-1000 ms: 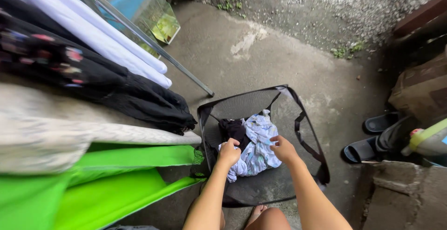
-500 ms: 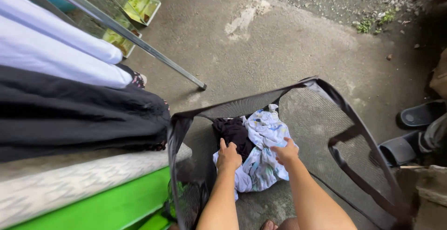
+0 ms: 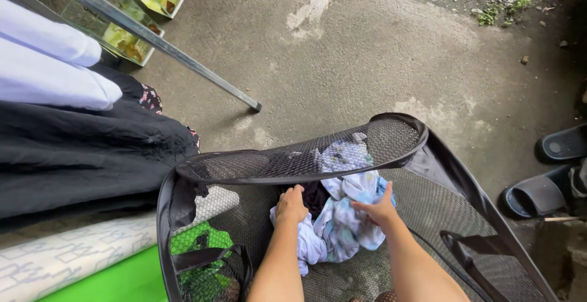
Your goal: Hang various pieces of laundry on a drying rack using hangers and clips.
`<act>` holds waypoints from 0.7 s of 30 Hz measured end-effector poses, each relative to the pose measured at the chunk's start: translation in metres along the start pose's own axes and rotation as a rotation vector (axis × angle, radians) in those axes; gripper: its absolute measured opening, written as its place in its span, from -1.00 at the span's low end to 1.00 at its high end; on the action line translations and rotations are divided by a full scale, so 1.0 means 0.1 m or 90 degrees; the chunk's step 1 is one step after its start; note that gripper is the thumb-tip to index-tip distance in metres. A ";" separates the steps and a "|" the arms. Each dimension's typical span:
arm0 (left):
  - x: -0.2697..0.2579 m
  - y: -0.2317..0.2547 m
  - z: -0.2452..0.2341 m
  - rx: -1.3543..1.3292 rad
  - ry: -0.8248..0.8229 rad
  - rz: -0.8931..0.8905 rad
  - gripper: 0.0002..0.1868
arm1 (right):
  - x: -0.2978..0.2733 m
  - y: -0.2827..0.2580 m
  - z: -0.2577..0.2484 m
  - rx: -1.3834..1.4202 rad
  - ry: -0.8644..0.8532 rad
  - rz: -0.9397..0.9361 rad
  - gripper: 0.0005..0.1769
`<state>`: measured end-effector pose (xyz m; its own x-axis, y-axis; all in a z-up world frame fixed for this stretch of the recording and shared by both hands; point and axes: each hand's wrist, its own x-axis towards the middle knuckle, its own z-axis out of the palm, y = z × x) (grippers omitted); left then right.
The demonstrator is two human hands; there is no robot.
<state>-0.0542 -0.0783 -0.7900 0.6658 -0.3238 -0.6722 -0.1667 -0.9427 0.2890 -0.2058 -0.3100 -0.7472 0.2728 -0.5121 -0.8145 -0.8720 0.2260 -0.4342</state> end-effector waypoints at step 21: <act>-0.50 0.50 -0.59 0.145 -0.029 0.008 -0.61 | -0.42 -0.59 -0.56 -0.439 -0.219 0.067 -0.32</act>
<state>-0.0532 -0.1043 -0.7020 0.6300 -0.3346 -0.7008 -0.3389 -0.9304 0.1396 -0.1883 -0.3484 -0.6659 0.1867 -0.2048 -0.9609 -0.9251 -0.3657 -0.1018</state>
